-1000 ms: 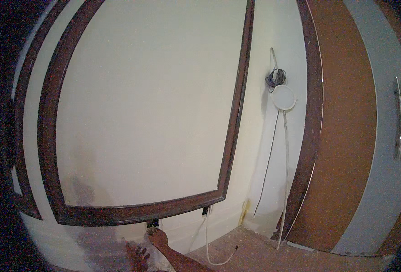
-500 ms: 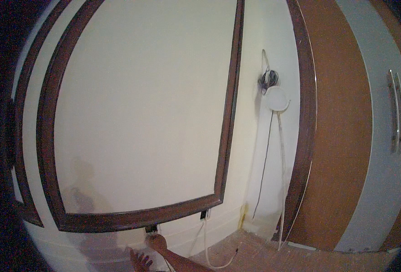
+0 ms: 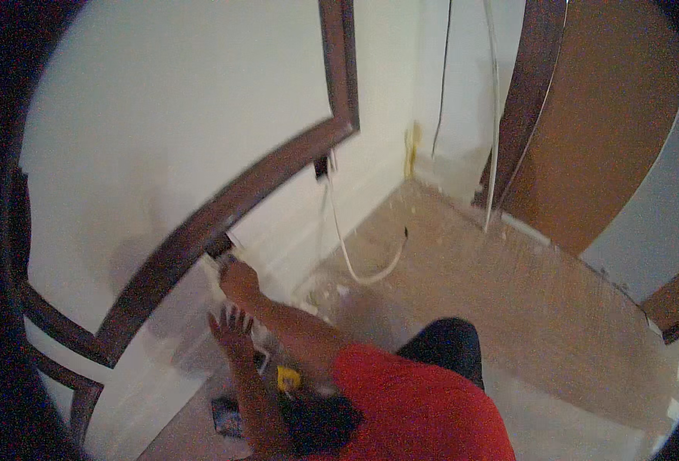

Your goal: The person works on electrical wiring inside a wall opening, using a tool to manipulate wires and then placing a socket component into the wall.

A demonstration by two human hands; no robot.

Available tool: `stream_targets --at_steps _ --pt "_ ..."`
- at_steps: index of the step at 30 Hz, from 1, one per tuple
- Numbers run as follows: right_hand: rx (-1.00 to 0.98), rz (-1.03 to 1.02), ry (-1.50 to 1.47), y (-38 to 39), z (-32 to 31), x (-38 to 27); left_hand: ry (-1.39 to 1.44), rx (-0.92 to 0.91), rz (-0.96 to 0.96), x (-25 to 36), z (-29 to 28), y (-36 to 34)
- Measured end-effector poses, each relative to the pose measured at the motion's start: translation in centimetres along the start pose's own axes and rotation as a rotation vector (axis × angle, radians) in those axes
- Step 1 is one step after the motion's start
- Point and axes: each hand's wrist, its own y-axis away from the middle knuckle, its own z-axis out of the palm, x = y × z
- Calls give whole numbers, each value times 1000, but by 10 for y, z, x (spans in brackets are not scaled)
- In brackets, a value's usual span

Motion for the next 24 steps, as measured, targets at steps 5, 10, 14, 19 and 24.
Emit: stream_targets --at_steps 5,10,14,19,24 --pt "10 -66 -89 23 -10 0 -64 118 -35 -2 -5 16" --pt "-36 -50 -113 10 -7 10 -83 69 -41 -11 10 15" --pt "122 -154 -122 13 -4 16 -92 83 -43 -13 9 9" --pt "-96 110 -200 9 10 9 -61 131 -53 -8 -3 1" --pt "178 -52 -304 19 16 19 -49 153 -62 -15 18 -7"
